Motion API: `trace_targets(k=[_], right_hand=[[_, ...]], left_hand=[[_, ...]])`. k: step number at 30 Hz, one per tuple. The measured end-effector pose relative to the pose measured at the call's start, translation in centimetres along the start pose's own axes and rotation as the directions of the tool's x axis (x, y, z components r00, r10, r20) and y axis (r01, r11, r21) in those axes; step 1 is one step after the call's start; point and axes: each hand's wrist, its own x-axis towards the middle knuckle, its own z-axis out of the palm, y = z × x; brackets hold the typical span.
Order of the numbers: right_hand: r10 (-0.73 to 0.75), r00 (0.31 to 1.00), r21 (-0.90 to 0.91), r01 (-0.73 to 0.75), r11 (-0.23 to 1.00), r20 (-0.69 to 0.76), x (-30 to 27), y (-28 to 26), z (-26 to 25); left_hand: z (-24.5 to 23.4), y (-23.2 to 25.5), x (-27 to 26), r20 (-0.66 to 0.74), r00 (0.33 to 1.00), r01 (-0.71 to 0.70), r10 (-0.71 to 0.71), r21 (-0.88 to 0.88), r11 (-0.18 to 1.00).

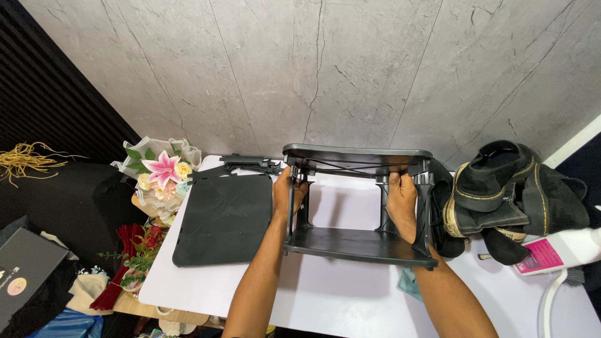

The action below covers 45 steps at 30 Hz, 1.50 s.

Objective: The person wipes a black plastic stool seat with a cloth, then attaches four legs to the seat. They spray the seat with a cleaning solution and wipe it again before stacking the assembled stool on another seat.

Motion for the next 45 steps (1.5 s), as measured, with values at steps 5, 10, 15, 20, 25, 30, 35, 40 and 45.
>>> trace_targets(k=[5,10,15,20,25,30,35,40,45], right_hand=[[0.055,0.998,0.016,-0.056,0.998,0.012,-0.2,-0.4,-0.2],[0.123,0.992,0.025,-0.124,0.992,0.019,-0.4,-0.8,-0.2],[0.178,0.983,0.010,-0.179,0.984,0.042,-0.5,-0.1,-0.3],[0.109,0.994,-0.031,-0.109,0.994,0.019,-0.4,0.3,-0.1],[0.060,0.998,0.035,-0.060,0.998,0.018,-0.4,-0.5,-0.1],[0.067,0.998,0.036,-0.067,0.997,0.022,-0.5,-0.7,-0.4],[0.111,0.993,-0.062,-0.109,0.992,0.027,-0.5,0.4,0.3],[0.092,0.995,-0.021,-0.091,0.996,0.039,-0.7,2.5,0.4],[0.078,0.997,0.237,-0.078,0.968,0.007,0.0,2.8,-0.6]], left_hand=[[0.4,-1.5,0.7,-0.008,1.000,0.007,-0.007,0.013,1.000],[0.9,-2.2,1.1,-0.024,0.999,-0.047,0.047,0.000,0.999],[0.4,-1.3,1.0,-0.038,0.998,-0.047,0.046,-0.021,0.999],[-0.5,0.2,0.5,-0.018,0.999,-0.046,0.047,0.023,0.999],[-0.6,0.7,0.3,-0.019,0.993,-0.116,0.116,-0.020,0.993],[-0.2,-0.3,0.0,-0.045,0.990,-0.132,0.130,-0.042,0.990],[-1.0,-3.4,0.1,0.037,0.966,-0.251,0.256,-0.108,0.962],[0.5,-5.5,0.5,-0.027,0.982,-0.188,0.186,-0.117,0.975],[0.6,-5.9,0.7,-0.040,0.983,-0.182,0.179,-0.092,0.979]])
